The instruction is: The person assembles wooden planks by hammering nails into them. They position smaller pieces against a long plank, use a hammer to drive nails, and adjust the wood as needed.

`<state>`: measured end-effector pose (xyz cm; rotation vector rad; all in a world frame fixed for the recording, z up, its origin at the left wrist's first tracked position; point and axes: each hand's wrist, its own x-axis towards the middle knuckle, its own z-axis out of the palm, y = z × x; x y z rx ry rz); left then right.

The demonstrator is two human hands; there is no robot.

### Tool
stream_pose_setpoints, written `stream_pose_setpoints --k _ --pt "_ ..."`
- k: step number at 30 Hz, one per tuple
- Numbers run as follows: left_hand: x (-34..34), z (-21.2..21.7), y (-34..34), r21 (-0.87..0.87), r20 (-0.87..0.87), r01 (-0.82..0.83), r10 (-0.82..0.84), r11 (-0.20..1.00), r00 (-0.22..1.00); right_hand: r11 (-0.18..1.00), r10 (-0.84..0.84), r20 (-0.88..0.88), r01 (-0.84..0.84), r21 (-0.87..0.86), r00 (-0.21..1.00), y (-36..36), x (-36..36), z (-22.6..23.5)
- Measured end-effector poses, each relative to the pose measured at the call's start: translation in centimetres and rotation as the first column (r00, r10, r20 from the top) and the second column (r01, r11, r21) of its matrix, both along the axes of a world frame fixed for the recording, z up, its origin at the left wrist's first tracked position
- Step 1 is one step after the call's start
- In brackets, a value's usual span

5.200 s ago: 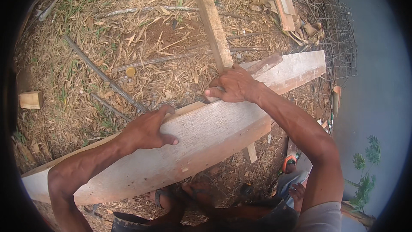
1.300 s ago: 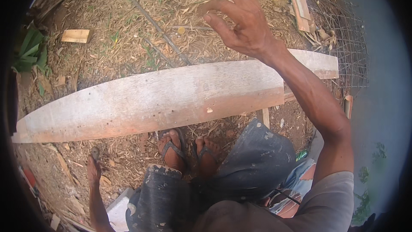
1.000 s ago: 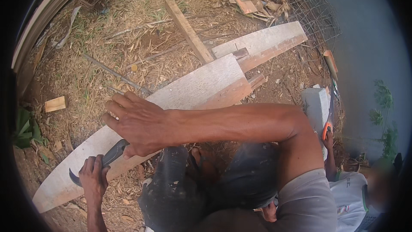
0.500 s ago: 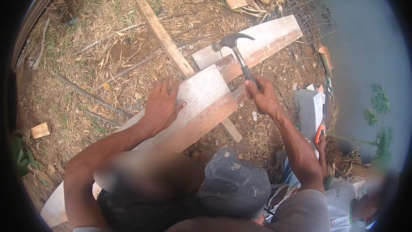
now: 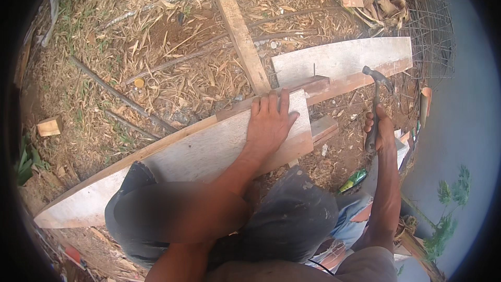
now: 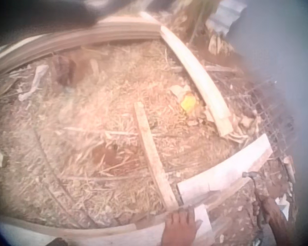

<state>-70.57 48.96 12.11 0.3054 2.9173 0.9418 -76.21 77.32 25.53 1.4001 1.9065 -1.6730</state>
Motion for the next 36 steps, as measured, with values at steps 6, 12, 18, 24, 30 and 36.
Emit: stream_pose_setpoints --k 6,12,18,24,30,36 --pt "-0.1 0.4 0.0 -0.022 0.012 0.004 -0.004 1.000 1.000 0.913 0.405 0.313 -0.364 -0.183 0.859 -0.7 0.5 -0.1" --pt "-0.3 0.4 -0.2 -0.058 -0.020 0.002 -0.003 0.998 1.000 0.984 0.177 0.196 -0.176 -0.021 0.964 -0.2 -1.1 0.4" --pt "-0.2 0.7 -0.1 -0.036 0.051 0.021 -0.019 0.999 0.999 0.922 0.379 0.376 -0.378 -0.078 0.846 -1.7 -0.3 0.2" --pt "-0.6 0.8 -1.0 -0.055 -0.273 0.160 -0.169 0.986 0.947 0.576 0.674 0.260 -0.712 0.401 0.692 -6.8 -2.6 2.1" --pt "0.5 1.0 -1.8 0.009 -0.320 0.657 -0.620 0.754 0.717 0.277 0.885 0.334 -0.944 0.182 0.324 -15.3 -7.8 4.6" --pt "0.6 0.5 -1.1 0.064 -0.320 0.565 -0.519 0.823 0.793 -0.363 0.921 0.234 -0.907 0.214 -0.313 -18.3 -7.8 1.3"
